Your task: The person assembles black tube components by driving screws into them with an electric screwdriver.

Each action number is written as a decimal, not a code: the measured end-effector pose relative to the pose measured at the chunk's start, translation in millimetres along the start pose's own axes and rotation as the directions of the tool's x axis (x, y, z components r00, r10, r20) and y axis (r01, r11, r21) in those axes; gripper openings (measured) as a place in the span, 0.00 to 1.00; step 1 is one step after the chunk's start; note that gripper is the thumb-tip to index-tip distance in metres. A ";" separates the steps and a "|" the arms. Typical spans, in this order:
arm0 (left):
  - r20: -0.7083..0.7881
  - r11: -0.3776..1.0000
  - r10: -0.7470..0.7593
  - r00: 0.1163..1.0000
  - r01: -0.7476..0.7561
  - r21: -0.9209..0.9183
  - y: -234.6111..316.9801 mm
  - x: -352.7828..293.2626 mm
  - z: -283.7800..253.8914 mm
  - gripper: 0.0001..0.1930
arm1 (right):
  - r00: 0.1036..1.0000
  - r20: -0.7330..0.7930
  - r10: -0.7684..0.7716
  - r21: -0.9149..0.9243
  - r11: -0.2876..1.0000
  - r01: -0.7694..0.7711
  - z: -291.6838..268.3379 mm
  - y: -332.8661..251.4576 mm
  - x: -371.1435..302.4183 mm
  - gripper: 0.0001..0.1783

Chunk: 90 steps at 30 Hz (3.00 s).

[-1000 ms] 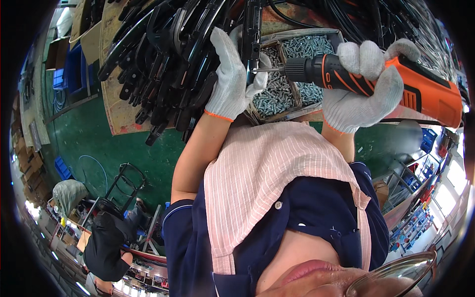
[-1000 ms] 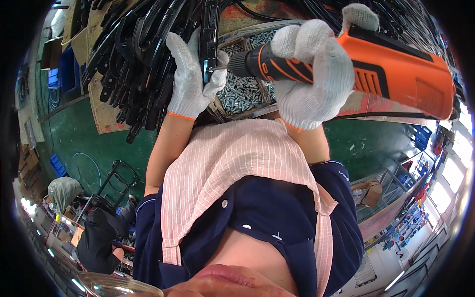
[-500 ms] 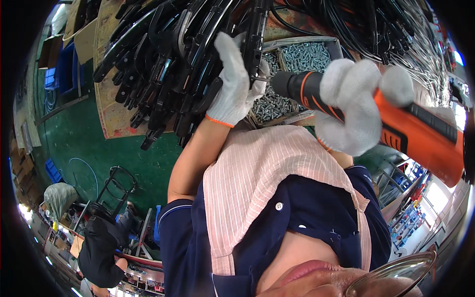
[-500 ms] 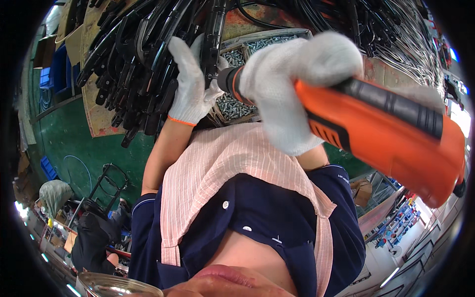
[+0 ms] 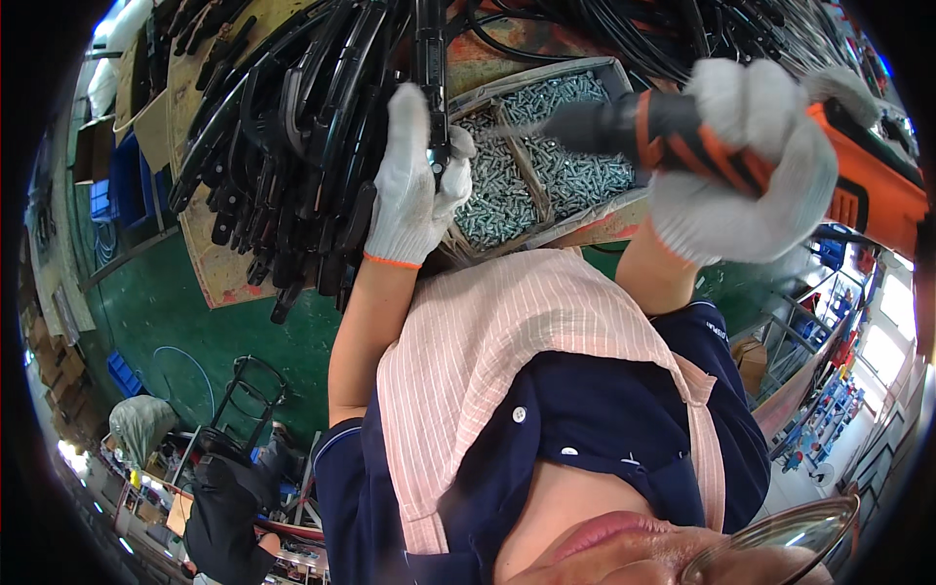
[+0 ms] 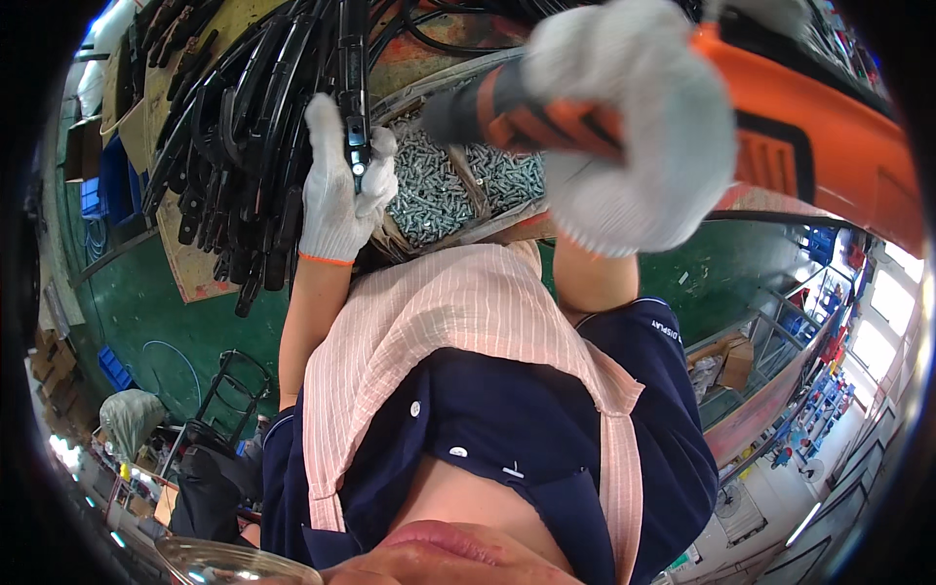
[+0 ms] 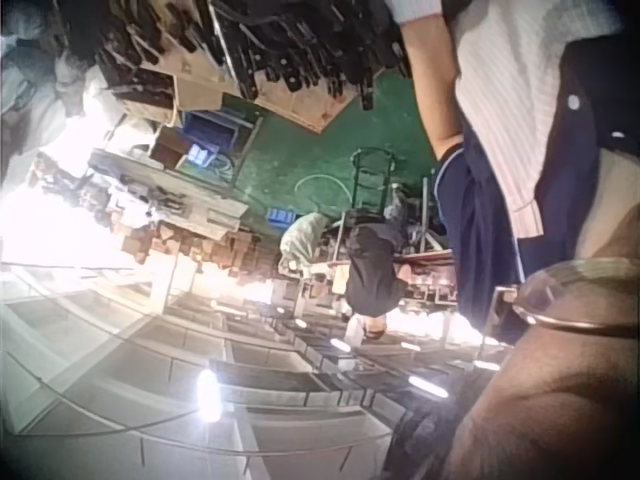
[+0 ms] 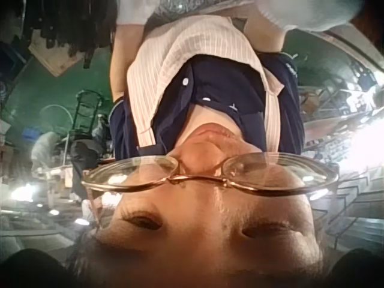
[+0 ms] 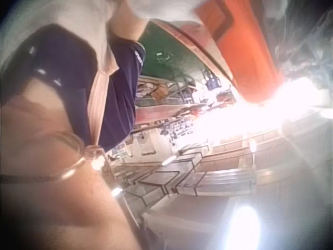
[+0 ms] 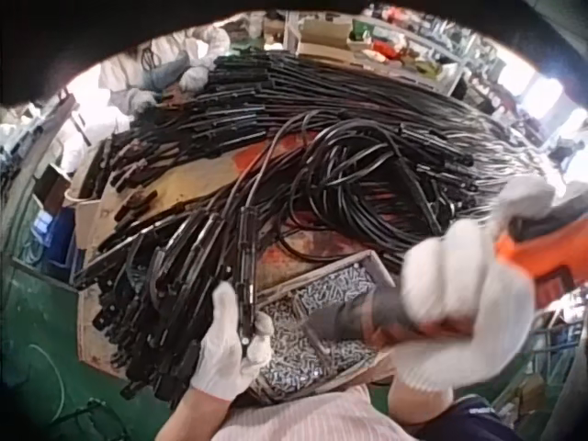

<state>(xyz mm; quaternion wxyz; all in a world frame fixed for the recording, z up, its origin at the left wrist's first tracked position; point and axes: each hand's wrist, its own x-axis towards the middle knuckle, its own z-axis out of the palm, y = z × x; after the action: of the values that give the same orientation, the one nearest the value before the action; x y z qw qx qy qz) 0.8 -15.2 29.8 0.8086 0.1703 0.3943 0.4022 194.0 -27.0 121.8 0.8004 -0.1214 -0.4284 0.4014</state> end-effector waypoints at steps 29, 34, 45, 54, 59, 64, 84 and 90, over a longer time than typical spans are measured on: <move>0.121 0.919 0.159 0.980 -0.192 0.345 -4.9 2.3 -17.1 0.28 | 0.838 -0.479 -0.262 -0.578 0.812 -0.076 -68.9 18.8 -15.4 0.14; -0.024 0.976 0.018 1.000 -0.012 0.216 -0.2 6.2 -2.8 0.36 | 0.837 -0.472 -0.276 -0.479 0.878 0.019 -68.5 4.0 -9.3 0.10; 0.018 0.979 0.083 0.996 -0.084 0.183 -0.5 6.7 5.9 0.39 | 0.876 -0.482 0.003 -0.025 1.000 -0.017 -69.6 -11.2 -5.9 0.11; 0.026 0.983 0.055 0.998 -0.058 0.173 -0.8 6.7 -0.3 0.40 | 0.931 -0.364 0.028 0.000 1.000 -0.030 -27.2 31.9 -8.4 0.08; 0.042 0.986 0.023 0.999 -0.030 0.166 0.3 6.7 -4.9 0.41 | 0.915 -0.403 0.029 -0.080 0.995 -0.067 -18.7 44.3 -15.3 0.12; -0.006 0.978 0.075 0.997 -0.073 0.197 -0.8 6.2 5.8 0.24 | 0.925 -0.381 0.004 -0.171 0.983 -0.074 -4.7 44.8 -15.5 0.14; -0.052 0.988 0.069 0.996 -0.062 0.141 -10.9 4.7 0.3 0.34 | 0.992 -0.106 0.064 -0.331 0.939 -0.096 31.2 46.5 -16.3 0.23; -0.042 0.987 0.010 0.999 -0.003 0.162 -2.7 10.3 -2.5 0.34 | 0.996 0.016 0.090 -0.344 0.936 -0.079 26.8 53.2 -8.0 0.24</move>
<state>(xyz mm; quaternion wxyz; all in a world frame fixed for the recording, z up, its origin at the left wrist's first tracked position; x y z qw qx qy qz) 4.0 -8.9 21.5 0.7822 0.2278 0.4423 0.3750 141.8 -2.5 104.6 0.7423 -0.2710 -0.4986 0.3563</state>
